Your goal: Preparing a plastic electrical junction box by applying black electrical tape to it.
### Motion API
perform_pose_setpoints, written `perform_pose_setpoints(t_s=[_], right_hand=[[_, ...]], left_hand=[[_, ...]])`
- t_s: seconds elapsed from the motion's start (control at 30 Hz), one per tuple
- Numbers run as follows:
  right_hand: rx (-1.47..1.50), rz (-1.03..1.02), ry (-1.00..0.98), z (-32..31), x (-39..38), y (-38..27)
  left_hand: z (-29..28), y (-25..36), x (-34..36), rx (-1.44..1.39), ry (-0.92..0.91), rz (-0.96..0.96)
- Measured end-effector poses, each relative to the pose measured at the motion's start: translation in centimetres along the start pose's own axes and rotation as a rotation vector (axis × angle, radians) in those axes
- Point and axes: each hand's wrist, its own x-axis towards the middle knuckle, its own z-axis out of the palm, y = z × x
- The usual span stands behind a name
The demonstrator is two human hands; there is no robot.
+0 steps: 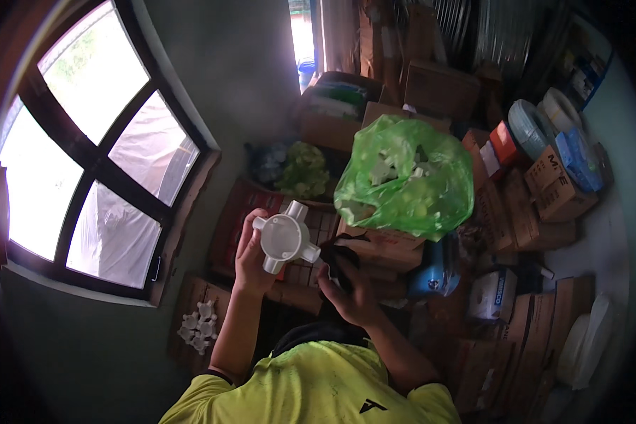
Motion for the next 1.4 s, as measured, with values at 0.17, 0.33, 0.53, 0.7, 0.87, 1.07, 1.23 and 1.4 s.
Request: perform_pose_setpoints(t_s=[0.17,0.33,0.53,0.7,0.87,1.07,1.23,1.4], right_hand=[[-0.248,-0.281,0.179,10.2,-0.9,1.5],[-0.194,-0.272,0.220,15.7,-2.9,1.9],[0.002,-0.232,0.229,20.3,-4.5,2.6],[0.120,-0.020,-0.033,21.9,-5.2,1.5],[0.602,0.273,-0.403,20.3,-4.7,2.9],[1.327,0.515,-0.497,20.9,-5.2,2.3],[-0.429,-0.149,-0.350,20.4,-4.1,2.8],[-0.508,-0.324,-0.340,20.7,-4.6,3.3]], left_hand=[[-3.5,4.6,-4.6,0.094,0.062,0.164],[-7.2,8.7,-8.6,0.120,0.077,0.192],[-9.3,11.1,-12.1,0.092,0.064,0.206],[-10.3,11.4,-14.1,0.133,0.100,0.223],[-11.1,11.1,-15.5,0.387,0.119,0.223],[-9.6,11.3,-15.6,0.556,0.106,0.440],[-11.0,11.4,-15.3,0.397,0.211,0.296],[-11.2,11.2,-15.6,0.584,0.219,0.189]])
